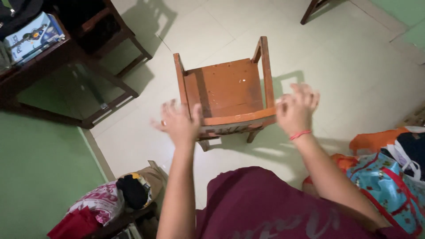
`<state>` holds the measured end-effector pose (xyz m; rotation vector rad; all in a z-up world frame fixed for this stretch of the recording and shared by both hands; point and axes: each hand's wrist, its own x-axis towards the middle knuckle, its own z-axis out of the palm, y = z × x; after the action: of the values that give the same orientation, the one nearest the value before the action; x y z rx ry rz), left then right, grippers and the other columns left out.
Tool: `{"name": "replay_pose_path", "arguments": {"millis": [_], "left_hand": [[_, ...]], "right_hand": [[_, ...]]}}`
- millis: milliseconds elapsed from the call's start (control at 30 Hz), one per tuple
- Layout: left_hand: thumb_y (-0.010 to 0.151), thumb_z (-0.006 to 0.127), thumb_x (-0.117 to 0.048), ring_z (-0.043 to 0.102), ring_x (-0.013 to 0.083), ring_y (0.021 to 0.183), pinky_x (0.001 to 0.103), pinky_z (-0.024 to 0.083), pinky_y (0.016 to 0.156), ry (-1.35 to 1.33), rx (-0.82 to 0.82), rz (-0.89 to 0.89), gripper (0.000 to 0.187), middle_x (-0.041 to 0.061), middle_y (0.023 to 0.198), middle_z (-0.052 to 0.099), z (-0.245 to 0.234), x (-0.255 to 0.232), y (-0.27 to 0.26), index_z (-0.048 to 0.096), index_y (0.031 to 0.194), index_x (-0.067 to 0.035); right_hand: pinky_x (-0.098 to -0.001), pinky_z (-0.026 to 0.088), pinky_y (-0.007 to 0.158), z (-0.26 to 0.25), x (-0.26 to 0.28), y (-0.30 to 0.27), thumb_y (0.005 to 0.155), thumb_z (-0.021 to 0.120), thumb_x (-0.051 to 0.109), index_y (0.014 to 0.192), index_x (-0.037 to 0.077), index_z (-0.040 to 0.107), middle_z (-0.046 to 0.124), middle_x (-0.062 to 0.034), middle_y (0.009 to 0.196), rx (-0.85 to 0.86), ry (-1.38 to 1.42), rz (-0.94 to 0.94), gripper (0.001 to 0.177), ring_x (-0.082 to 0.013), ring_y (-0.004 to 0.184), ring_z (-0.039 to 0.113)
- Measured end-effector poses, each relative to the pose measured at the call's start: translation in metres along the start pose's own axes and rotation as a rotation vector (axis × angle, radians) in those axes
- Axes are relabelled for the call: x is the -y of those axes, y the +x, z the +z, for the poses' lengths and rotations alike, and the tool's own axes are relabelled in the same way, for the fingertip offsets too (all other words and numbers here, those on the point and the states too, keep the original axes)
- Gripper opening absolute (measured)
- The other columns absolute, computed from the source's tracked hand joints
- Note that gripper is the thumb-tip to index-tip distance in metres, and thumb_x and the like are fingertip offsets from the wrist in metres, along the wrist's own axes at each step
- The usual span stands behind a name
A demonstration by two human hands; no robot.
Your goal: Repairing the loose joints of a wooden chair by pressing them together with hands.
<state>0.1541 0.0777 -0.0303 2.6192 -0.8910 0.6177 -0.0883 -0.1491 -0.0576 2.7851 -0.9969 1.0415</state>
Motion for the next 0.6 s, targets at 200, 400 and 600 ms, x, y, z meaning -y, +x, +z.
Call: {"name": "replay_pose_path", "arguments": {"millis": [200, 400, 600], "left_hand": [[0.095, 0.069, -0.039, 0.069, 0.0191, 0.076, 0.036, 0.054, 0.076, -0.739, 0.194, -0.351, 0.035, 0.010, 0.098, 0.073, 0.009, 0.048, 0.022, 0.073, 0.100, -0.005], [0.099, 0.067, -0.027, 0.054, 0.0066, 0.050, 0.027, 0.043, 0.049, -1.149, 0.240, -0.372, 0.037, 0.001, 0.059, 0.063, 0.052, 0.069, 0.026, 0.070, 0.074, 0.000], [0.097, 0.067, -0.025, 0.047, 0.0050, 0.048, 0.026, 0.038, 0.047, -1.055, 0.169, -0.301, 0.039, 0.000, 0.052, 0.059, 0.060, 0.066, 0.038, 0.066, 0.065, -0.003]], "right_hand": [[-0.0553, 0.028, 0.118, 0.016, 0.137, 0.029, 0.096, 0.057, 0.058, 0.121, 0.004, 0.069, 0.064, -0.0160, 0.132, 0.458, 0.242, -0.285, 0.060, -0.0327, 0.127, 0.054], [-0.0406, 0.050, 0.074, 0.031, 0.180, 0.047, 0.090, 0.063, 0.063, 0.094, 0.011, 0.068, 0.069, -0.0071, 0.089, 0.357, 0.022, -0.360, 0.052, -0.0252, 0.083, 0.068], [-0.0351, 0.048, 0.063, 0.039, 0.175, 0.057, 0.085, 0.068, 0.064, 0.077, 0.013, 0.061, 0.061, -0.0037, 0.072, 0.117, 0.013, -0.421, 0.053, -0.0217, 0.067, 0.065]]}}
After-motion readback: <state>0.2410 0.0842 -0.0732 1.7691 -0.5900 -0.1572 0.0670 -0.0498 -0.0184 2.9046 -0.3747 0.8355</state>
